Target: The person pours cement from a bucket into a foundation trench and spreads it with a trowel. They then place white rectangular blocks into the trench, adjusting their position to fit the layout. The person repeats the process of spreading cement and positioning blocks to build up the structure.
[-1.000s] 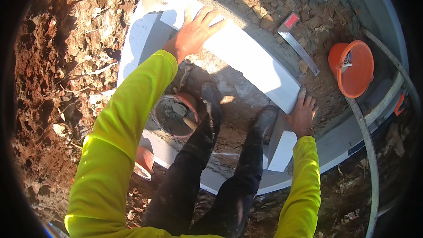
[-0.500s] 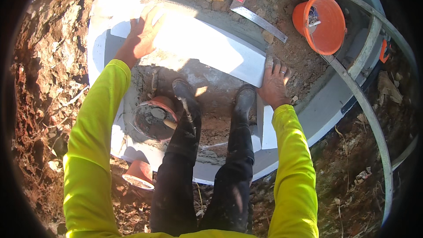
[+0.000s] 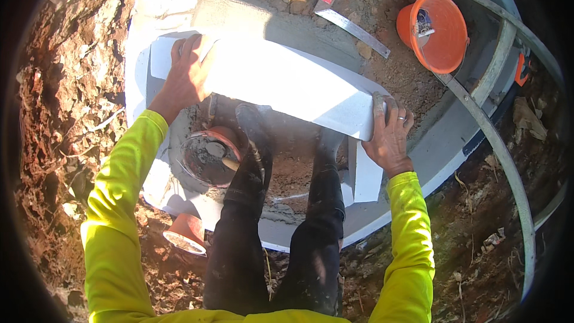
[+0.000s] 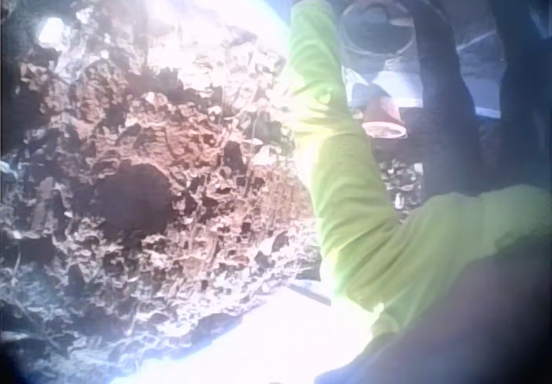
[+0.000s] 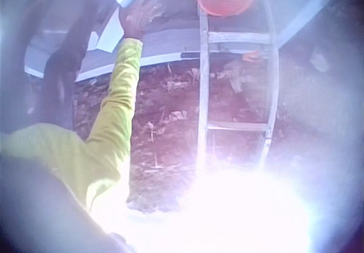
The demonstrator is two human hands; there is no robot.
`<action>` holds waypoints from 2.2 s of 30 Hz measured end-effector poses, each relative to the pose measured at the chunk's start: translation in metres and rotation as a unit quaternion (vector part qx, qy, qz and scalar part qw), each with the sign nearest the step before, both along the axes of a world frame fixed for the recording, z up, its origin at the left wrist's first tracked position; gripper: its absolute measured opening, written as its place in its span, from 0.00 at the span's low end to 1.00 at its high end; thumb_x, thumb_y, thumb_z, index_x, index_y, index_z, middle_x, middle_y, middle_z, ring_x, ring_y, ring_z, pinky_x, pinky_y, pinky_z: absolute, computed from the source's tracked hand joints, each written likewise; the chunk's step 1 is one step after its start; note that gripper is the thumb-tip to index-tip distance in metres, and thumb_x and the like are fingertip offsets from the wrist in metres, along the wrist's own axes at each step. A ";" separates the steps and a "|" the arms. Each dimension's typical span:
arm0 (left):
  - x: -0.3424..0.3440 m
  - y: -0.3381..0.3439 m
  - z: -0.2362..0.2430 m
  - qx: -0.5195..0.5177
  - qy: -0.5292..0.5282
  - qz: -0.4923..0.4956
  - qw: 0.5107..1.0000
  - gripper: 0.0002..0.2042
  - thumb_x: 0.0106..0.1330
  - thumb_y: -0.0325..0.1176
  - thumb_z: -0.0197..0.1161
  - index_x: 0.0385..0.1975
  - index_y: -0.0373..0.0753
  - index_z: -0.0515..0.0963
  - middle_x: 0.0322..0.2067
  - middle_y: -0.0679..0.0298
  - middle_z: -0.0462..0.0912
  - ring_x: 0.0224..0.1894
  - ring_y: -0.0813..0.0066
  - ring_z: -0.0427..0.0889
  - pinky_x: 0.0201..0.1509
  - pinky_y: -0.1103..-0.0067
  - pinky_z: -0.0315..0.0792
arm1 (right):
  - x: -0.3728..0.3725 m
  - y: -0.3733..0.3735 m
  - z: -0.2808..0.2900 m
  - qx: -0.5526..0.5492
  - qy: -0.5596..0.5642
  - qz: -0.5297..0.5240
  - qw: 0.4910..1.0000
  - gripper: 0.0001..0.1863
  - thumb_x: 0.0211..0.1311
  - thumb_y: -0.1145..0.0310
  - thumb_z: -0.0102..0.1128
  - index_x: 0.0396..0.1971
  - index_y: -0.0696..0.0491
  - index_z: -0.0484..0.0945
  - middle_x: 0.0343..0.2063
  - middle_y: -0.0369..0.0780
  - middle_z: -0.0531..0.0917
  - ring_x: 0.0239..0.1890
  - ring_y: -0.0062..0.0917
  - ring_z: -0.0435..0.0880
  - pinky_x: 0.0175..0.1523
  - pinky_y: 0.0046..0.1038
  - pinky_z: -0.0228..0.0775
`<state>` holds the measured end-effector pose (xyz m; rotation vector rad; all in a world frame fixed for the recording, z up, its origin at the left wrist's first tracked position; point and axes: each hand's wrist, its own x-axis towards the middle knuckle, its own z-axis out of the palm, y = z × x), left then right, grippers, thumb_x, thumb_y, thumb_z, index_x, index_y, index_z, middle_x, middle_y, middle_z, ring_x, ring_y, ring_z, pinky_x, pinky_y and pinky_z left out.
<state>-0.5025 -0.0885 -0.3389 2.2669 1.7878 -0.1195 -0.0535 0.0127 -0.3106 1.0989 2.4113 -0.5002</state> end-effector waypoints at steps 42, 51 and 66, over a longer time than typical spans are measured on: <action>0.396 -0.571 0.172 0.077 -0.124 0.898 0.415 0.53 0.40 0.35 0.79 0.66 0.30 0.52 0.61 0.43 0.62 0.65 0.45 0.62 0.64 0.49 0.52 | -0.331 -0.440 0.397 0.018 0.123 0.931 0.342 0.25 0.60 0.61 0.52 0.56 0.56 0.76 0.52 0.50 0.76 0.53 0.43 0.73 0.57 0.43 0.62; 0.385 -0.567 0.112 0.041 -0.008 0.982 0.186 0.52 0.41 0.35 0.77 0.68 0.32 0.52 0.61 0.46 0.61 0.64 0.45 0.63 0.61 0.53 0.58 | -0.430 -0.571 0.259 0.031 0.262 0.938 0.224 0.25 0.59 0.63 0.58 0.57 0.52 0.73 0.50 0.41 0.76 0.59 0.34 0.73 0.67 0.43 0.57; 0.330 -0.550 0.022 -0.012 -0.023 0.991 0.130 0.52 0.42 0.33 0.77 0.69 0.33 0.50 0.61 0.47 0.61 0.63 0.46 0.64 0.61 0.55 0.61 | -0.502 -0.618 0.112 0.064 0.210 0.956 0.194 0.41 0.48 0.64 0.74 0.65 0.38 0.66 0.58 0.33 0.71 0.67 0.27 0.65 0.73 0.43 0.46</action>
